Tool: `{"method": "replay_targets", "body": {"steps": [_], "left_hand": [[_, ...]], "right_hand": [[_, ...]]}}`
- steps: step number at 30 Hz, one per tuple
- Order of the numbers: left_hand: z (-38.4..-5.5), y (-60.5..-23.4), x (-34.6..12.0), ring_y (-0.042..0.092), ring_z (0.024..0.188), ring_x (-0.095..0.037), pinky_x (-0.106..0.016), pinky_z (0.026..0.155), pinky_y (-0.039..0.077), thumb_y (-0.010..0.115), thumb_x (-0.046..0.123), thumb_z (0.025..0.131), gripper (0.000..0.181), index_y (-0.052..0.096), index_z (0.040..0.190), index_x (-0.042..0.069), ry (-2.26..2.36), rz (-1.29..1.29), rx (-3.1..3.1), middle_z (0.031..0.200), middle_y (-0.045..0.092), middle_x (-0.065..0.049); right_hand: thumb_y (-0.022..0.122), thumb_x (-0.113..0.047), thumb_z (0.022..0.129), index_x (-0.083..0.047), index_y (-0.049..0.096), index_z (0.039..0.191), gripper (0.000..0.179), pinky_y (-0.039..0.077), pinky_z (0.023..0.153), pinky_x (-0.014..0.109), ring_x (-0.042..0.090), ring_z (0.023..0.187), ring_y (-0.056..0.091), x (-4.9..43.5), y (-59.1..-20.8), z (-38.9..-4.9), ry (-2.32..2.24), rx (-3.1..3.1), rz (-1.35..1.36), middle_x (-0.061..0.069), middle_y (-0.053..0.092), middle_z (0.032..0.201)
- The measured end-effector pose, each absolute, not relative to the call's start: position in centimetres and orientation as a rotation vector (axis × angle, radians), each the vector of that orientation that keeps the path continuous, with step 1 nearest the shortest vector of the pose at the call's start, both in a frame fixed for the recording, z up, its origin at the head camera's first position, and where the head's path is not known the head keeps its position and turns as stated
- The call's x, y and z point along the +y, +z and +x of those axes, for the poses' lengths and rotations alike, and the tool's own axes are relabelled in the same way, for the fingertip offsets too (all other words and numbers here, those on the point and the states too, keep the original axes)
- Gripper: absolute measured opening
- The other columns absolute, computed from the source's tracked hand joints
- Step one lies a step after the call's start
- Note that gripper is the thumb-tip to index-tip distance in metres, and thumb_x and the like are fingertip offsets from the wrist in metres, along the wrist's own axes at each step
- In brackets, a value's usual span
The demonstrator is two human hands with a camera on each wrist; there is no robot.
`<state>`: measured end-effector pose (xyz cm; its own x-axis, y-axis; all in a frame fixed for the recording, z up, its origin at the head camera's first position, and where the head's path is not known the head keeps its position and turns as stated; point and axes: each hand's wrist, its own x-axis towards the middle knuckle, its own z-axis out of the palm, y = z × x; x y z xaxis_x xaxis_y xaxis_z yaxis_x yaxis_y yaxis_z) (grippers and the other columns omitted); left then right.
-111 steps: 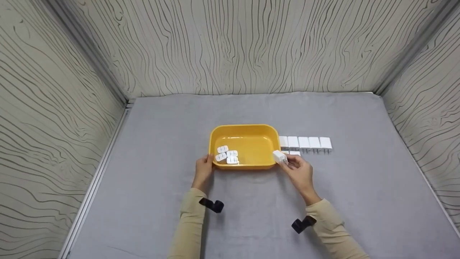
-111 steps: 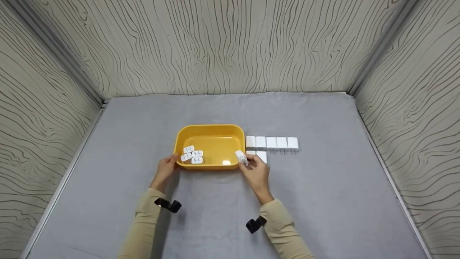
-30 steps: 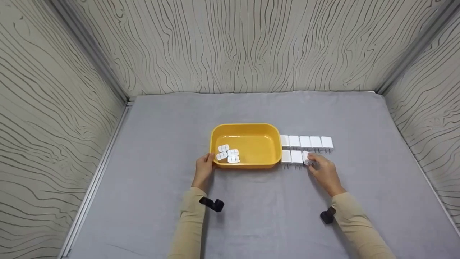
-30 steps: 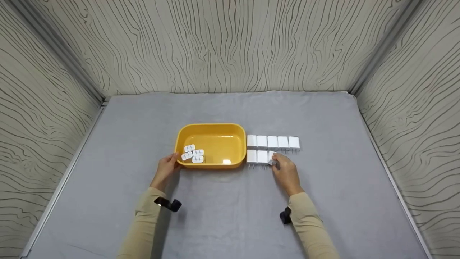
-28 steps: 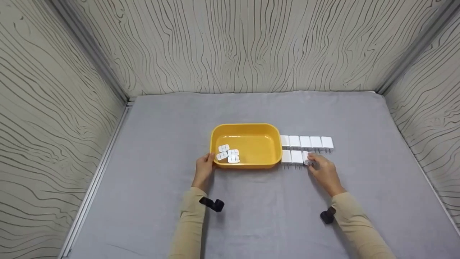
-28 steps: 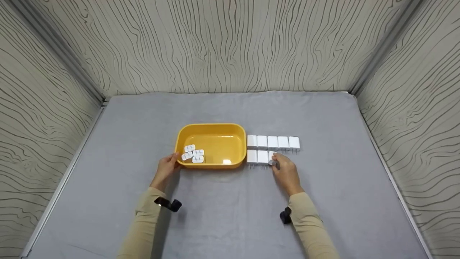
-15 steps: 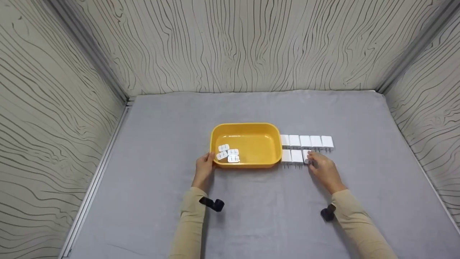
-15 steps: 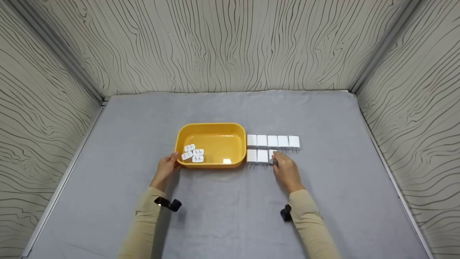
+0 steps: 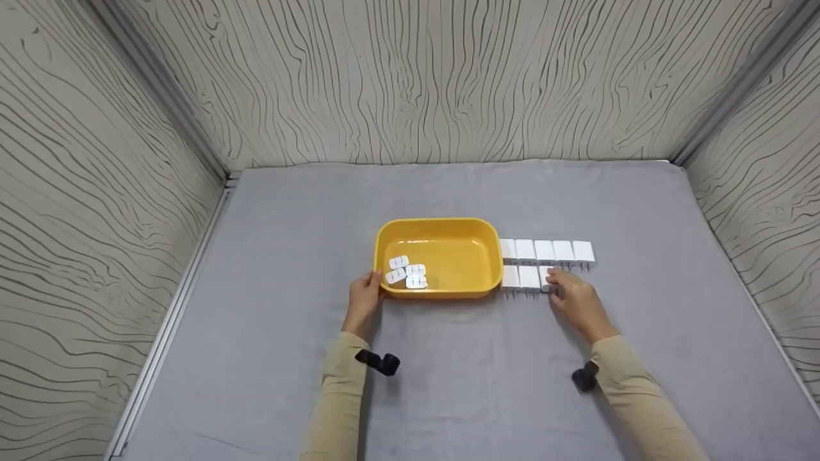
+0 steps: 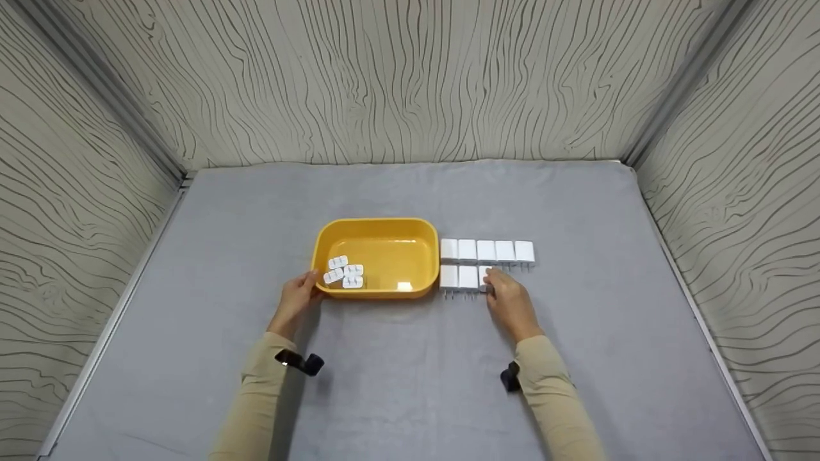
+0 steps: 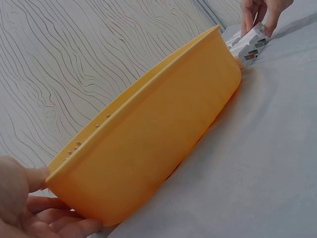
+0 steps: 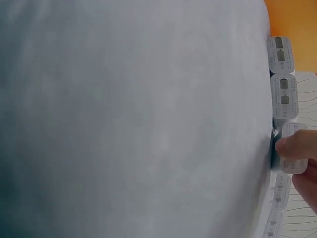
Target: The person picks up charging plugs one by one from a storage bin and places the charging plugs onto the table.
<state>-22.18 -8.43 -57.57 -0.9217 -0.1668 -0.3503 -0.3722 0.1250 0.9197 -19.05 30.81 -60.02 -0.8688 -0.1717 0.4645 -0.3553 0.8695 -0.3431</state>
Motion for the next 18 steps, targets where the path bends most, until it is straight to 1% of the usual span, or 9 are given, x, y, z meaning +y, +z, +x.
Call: {"method": "replay_targets", "body": {"steps": [5, 8, 10, 13, 15, 18], "left_hand": [[-22.1, -57.6, -8.4, 0.053, 0.081, -0.006, -0.017, 0.070, 0.046, 0.044, 0.024, 0.103, 0.042, 0.052, 0.133, -0.005, 1.918, -0.538, 2.221, 0.111, 0.064, -0.016], [-22.1, -57.6, -8.4, 0.054, 0.081, -0.006, -0.017, 0.071, 0.047, 0.045, 0.024, 0.103, 0.043, 0.051, 0.134, -0.005, 1.921, -0.543, 2.213, 0.114, 0.064, -0.016], [-22.1, -57.6, -8.4, 0.054, 0.081, -0.006, -0.018, 0.071, 0.047, 0.044, 0.024, 0.103, 0.043, 0.051, 0.134, -0.005, 1.920, -0.544, 2.211, 0.115, 0.064, -0.019], [-22.1, -57.6, -8.4, 0.055, 0.085, -0.006, -0.020, 0.076, 0.050, 0.044, 0.025, 0.103, 0.044, 0.050, 0.135, -0.005, 1.921, -0.549, 2.198, 0.123, 0.062, -0.020], [-22.1, -57.5, -8.4, 0.057, 0.088, -0.007, -0.022, 0.079, 0.051, 0.044, 0.024, 0.103, 0.045, 0.048, 0.136, -0.006, 1.926, -0.538, 2.196, 0.127, 0.060, -0.023], [-22.1, -57.5, -8.4, 0.057, 0.091, -0.007, -0.022, 0.082, 0.052, 0.044, 0.023, 0.103, 0.045, 0.046, 0.137, -0.006, 1.933, -0.538, 2.190, 0.131, 0.058, -0.024]], "right_hand": [[0.075, 0.014, 0.065, 0.006, 0.066, 0.093, 0.031, 0.050, 0.092, 0.045, 0.039, 0.106, 0.065, 31.0, -59.9, -18.6, 0.579, -2.649, 0.421, 0.023, 0.068, 0.111], [0.076, 0.013, 0.064, 0.006, 0.066, 0.096, 0.034, 0.050, 0.093, 0.046, 0.040, 0.107, 0.064, 31.0, -59.7, -18.4, 0.573, -2.662, 0.443, 0.024, 0.067, 0.113], [0.076, 0.013, 0.064, 0.007, 0.066, 0.098, 0.036, 0.049, 0.094, 0.046, 0.040, 0.108, 0.064, 31.0, -59.6, -18.2, 0.575, -2.667, 0.453, 0.024, 0.067, 0.113], [0.077, 0.012, 0.062, 0.008, 0.066, 0.101, 0.041, 0.048, 0.095, 0.047, 0.040, 0.109, 0.063, 30.8, -59.4, -18.1, 0.584, -2.681, 0.449, 0.025, 0.066, 0.114], [0.077, 0.011, 0.063, 0.008, 0.065, 0.105, 0.044, 0.048, 0.096, 0.047, 0.041, 0.110, 0.062, 30.7, -59.3, -18.0, 0.605, -2.697, 0.441, 0.026, 0.066, 0.116], [0.077, 0.009, 0.065, 0.009, 0.064, 0.110, 0.047, 0.047, 0.097, 0.049, 0.042, 0.112, 0.061, 30.5, -59.1, -17.9, 0.633, -2.719, 0.426, 0.027, 0.064, 0.118]]}}
